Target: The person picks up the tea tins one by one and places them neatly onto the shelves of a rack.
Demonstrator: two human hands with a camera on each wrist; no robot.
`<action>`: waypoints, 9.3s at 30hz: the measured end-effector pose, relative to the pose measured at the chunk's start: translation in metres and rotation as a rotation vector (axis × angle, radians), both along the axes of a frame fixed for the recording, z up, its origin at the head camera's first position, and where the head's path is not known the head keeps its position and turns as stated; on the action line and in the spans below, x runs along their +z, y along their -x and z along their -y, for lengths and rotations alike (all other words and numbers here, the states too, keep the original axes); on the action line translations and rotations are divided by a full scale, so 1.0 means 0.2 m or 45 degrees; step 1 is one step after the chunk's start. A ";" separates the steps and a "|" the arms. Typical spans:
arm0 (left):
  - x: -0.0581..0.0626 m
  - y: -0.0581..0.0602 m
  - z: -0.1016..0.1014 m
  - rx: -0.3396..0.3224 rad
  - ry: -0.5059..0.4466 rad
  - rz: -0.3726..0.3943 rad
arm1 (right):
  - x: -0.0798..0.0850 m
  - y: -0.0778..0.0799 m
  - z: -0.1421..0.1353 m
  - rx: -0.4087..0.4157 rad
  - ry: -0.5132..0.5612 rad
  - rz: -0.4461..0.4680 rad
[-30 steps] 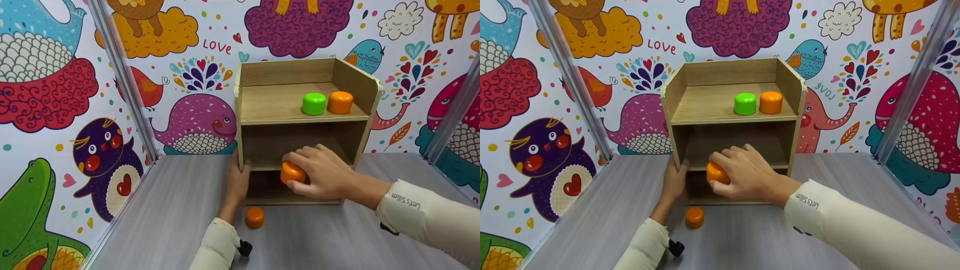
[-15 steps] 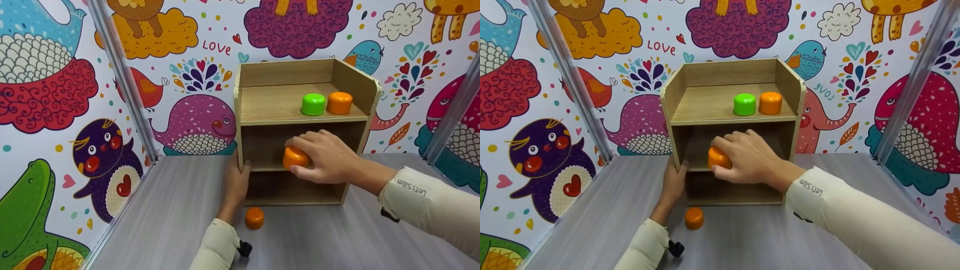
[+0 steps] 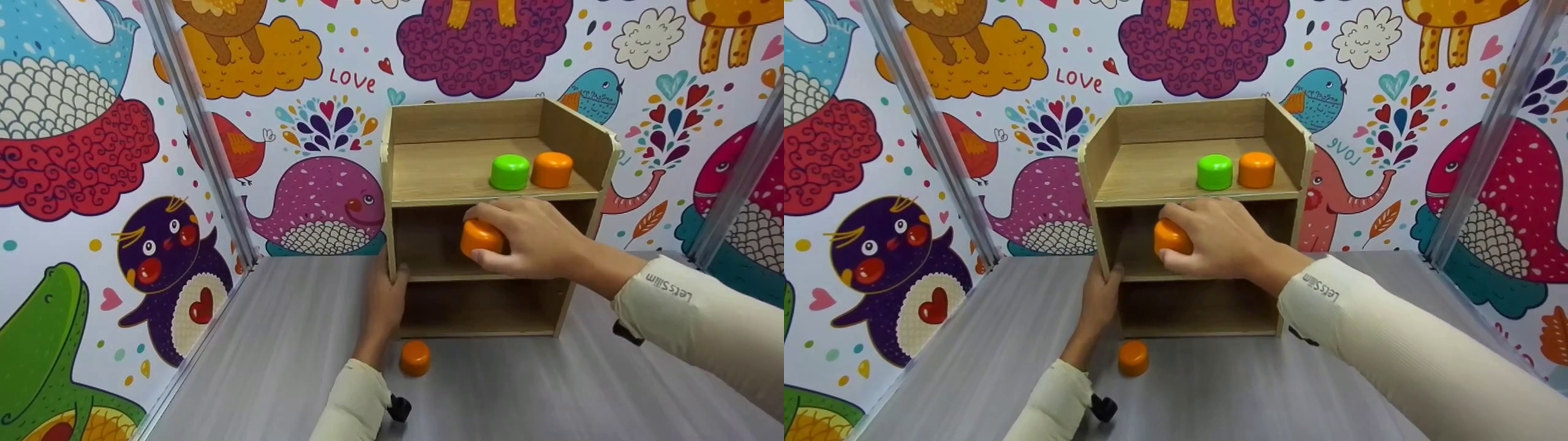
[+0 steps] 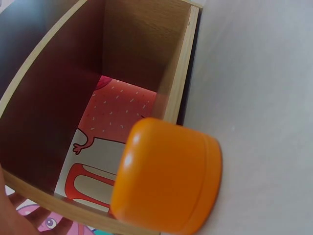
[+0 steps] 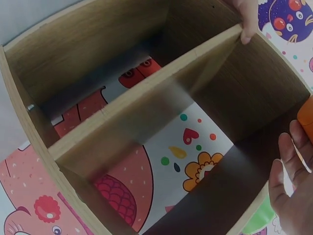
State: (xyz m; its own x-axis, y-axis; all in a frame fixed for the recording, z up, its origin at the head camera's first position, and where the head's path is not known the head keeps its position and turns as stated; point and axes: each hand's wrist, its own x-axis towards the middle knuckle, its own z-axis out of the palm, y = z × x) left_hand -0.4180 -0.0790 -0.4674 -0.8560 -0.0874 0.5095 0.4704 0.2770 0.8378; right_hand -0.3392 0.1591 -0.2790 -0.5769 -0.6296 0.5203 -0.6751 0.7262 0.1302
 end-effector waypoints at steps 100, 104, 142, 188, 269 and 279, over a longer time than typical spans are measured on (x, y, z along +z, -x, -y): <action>0.00 0.00 0.01 0.077 0.090 0.025 | 0.30 0.41 0.10 -0.393 -0.167 0.215; 0.00 -0.01 0.00 0.078 0.097 0.029 | 0.30 0.41 0.10 -0.402 -0.176 0.228; 0.00 0.01 0.00 0.062 0.085 0.002 | 0.36 0.38 0.05 -0.389 -0.098 0.206; -0.01 0.00 0.01 0.061 0.104 0.018 | 0.14 0.03 -0.04 -0.031 -0.034 -0.143; 0.02 0.01 0.06 -0.122 0.022 0.003 | -1.04 0.09 0.30 0.095 -0.147 0.081; 0.01 0.03 0.07 -0.098 0.039 0.026 | -1.09 0.10 0.32 0.098 -0.179 0.122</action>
State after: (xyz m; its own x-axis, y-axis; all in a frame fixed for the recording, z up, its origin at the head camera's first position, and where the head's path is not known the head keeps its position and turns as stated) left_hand -0.4237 -0.0923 -0.4663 -0.8699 -0.0054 0.4932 0.4742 0.2660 0.8393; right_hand -0.3600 0.0942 -0.4972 -0.5669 -0.7366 0.3688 -0.7423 0.6509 0.1592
